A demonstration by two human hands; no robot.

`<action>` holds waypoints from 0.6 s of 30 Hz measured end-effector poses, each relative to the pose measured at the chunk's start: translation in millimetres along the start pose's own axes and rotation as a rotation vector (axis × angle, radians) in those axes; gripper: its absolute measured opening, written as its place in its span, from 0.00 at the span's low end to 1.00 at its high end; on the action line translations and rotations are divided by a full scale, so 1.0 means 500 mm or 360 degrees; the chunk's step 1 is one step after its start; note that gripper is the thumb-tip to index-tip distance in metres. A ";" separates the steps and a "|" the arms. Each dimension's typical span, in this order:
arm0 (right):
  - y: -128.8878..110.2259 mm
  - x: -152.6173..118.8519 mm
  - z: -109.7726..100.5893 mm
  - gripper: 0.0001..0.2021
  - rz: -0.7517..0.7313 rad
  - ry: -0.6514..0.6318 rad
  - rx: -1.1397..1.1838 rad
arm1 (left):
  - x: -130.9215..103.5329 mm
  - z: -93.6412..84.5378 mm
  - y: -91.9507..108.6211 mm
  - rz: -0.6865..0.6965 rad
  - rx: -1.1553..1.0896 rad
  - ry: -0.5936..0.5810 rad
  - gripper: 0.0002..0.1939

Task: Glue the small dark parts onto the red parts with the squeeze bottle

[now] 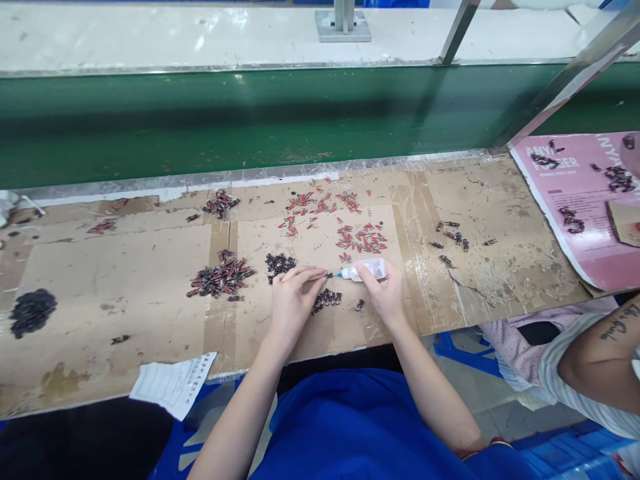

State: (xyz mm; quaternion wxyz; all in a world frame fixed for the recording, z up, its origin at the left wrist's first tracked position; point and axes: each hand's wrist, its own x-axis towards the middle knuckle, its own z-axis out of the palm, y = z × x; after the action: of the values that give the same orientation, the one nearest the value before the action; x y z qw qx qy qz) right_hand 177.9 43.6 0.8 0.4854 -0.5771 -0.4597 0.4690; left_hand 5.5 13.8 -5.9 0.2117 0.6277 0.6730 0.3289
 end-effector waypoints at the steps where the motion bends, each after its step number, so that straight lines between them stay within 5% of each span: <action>1: 0.000 0.000 0.000 0.11 0.0003 0.0002 0.0014 | 0.000 0.000 0.001 -0.0003 0.0011 -0.0004 0.04; 18: 0.002 -0.006 0.003 0.12 -0.0004 -0.0013 0.0001 | -0.006 0.005 -0.001 0.0050 0.0170 -0.0006 0.05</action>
State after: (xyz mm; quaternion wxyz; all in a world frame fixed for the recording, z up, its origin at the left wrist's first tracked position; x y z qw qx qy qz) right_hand 175.9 41.0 0.0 0.4842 -0.5745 -0.4623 0.4709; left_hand 7.2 11.4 -8.2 0.1740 0.6493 0.6792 0.2947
